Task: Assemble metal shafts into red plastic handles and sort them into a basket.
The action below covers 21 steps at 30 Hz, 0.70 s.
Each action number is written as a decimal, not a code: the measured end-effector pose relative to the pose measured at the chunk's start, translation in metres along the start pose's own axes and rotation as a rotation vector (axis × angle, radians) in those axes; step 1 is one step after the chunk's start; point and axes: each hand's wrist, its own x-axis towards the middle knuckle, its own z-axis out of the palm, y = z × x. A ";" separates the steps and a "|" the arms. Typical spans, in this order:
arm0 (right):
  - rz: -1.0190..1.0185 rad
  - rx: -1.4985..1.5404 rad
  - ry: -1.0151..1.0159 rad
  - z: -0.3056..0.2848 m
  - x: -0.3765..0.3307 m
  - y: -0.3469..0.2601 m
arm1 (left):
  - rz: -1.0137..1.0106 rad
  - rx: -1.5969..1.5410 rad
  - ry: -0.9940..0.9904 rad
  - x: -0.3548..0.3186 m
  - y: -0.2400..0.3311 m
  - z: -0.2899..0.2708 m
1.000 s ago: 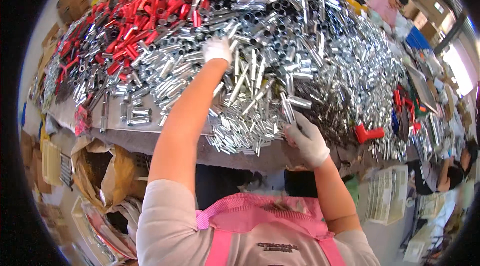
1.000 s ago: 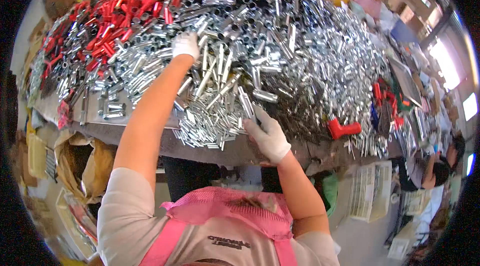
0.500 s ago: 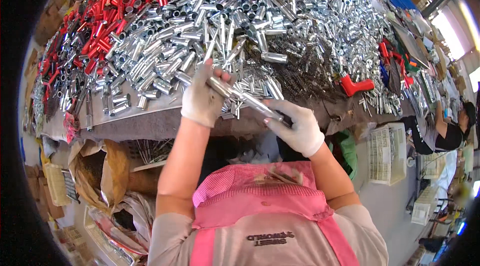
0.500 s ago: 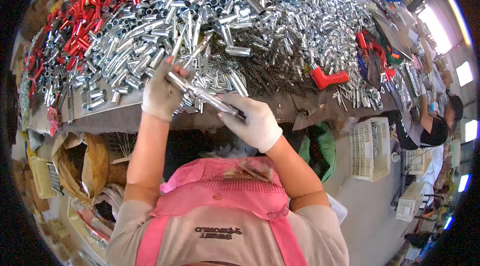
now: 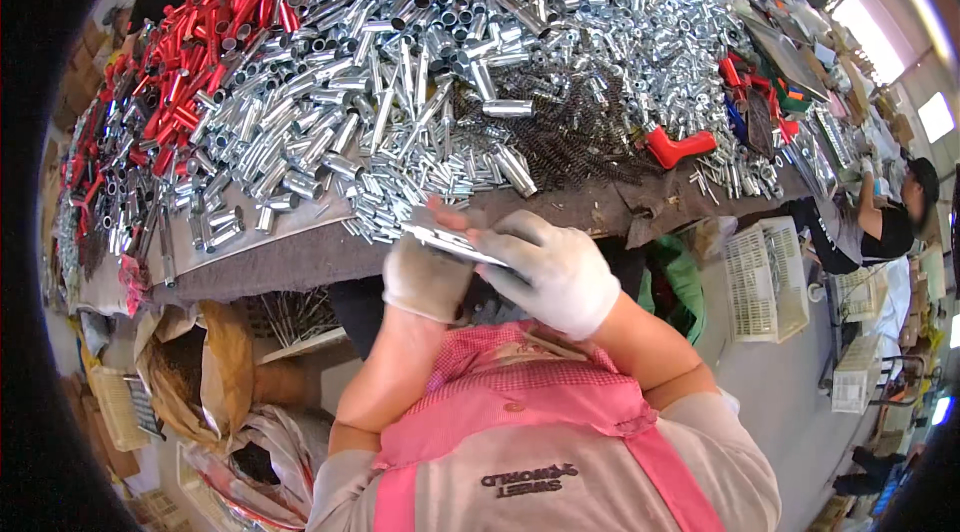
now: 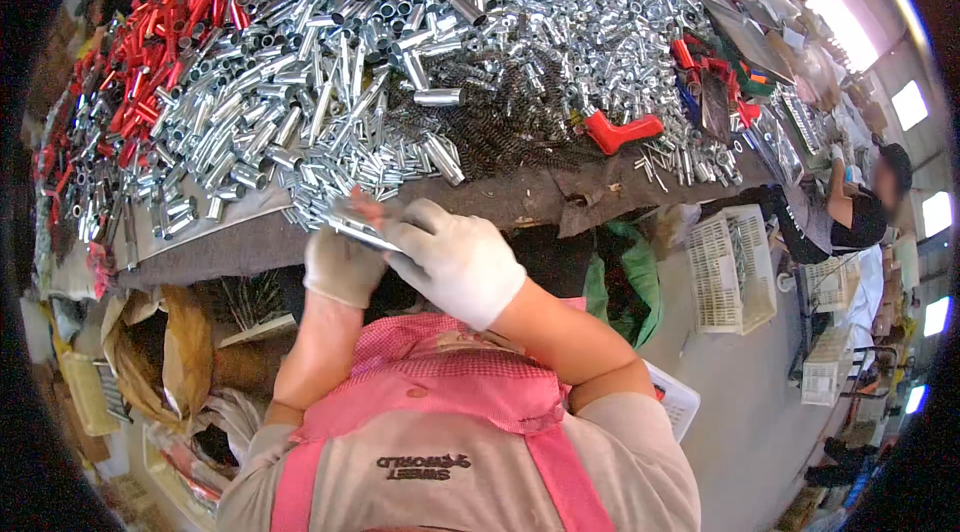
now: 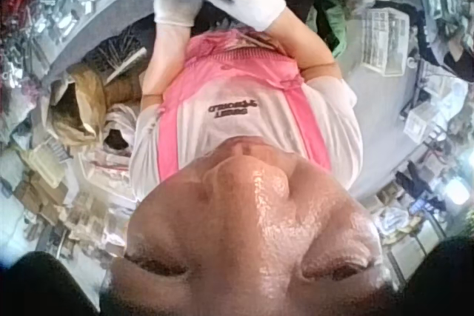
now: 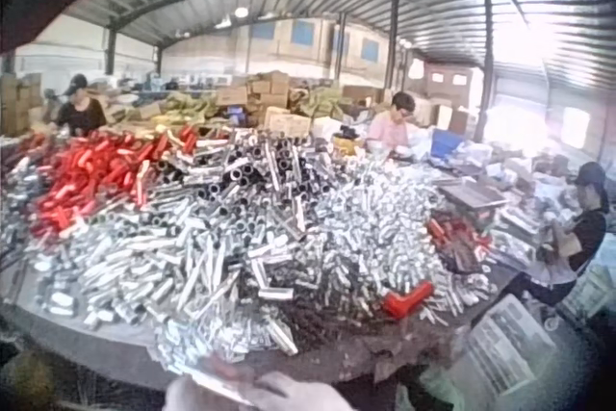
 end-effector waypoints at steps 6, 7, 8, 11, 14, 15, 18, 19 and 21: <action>0.074 -0.025 -0.085 -0.003 -0.007 0.000 | 0.344 0.029 -0.027 -0.002 0.015 0.008; 0.090 -0.048 -0.084 0.002 -0.001 0.000 | 0.434 0.098 -0.020 -0.001 0.015 0.007; 0.084 -0.040 -0.095 0.006 0.000 -0.002 | 0.283 0.088 -0.002 -0.011 0.009 0.010; -0.023 -0.007 -0.045 0.019 0.010 -0.015 | 0.164 -0.134 0.039 -0.022 0.011 0.002; -0.039 -0.014 0.099 0.010 0.011 -0.029 | 0.383 -0.159 -0.096 -0.026 0.030 -0.018; -0.250 -0.018 0.278 0.028 0.020 -0.028 | 0.221 -0.122 -0.202 -0.031 0.015 -0.020; -0.318 0.054 0.300 0.067 0.044 -0.035 | 0.119 -0.132 -0.261 -0.030 -0.006 -0.014; -0.119 0.144 0.263 0.075 0.050 -0.049 | 0.091 -0.172 -0.348 -0.028 0.004 -0.029; -0.135 0.167 0.001 0.093 0.058 -0.049 | 0.216 -0.115 -0.160 -0.046 0.032 -0.034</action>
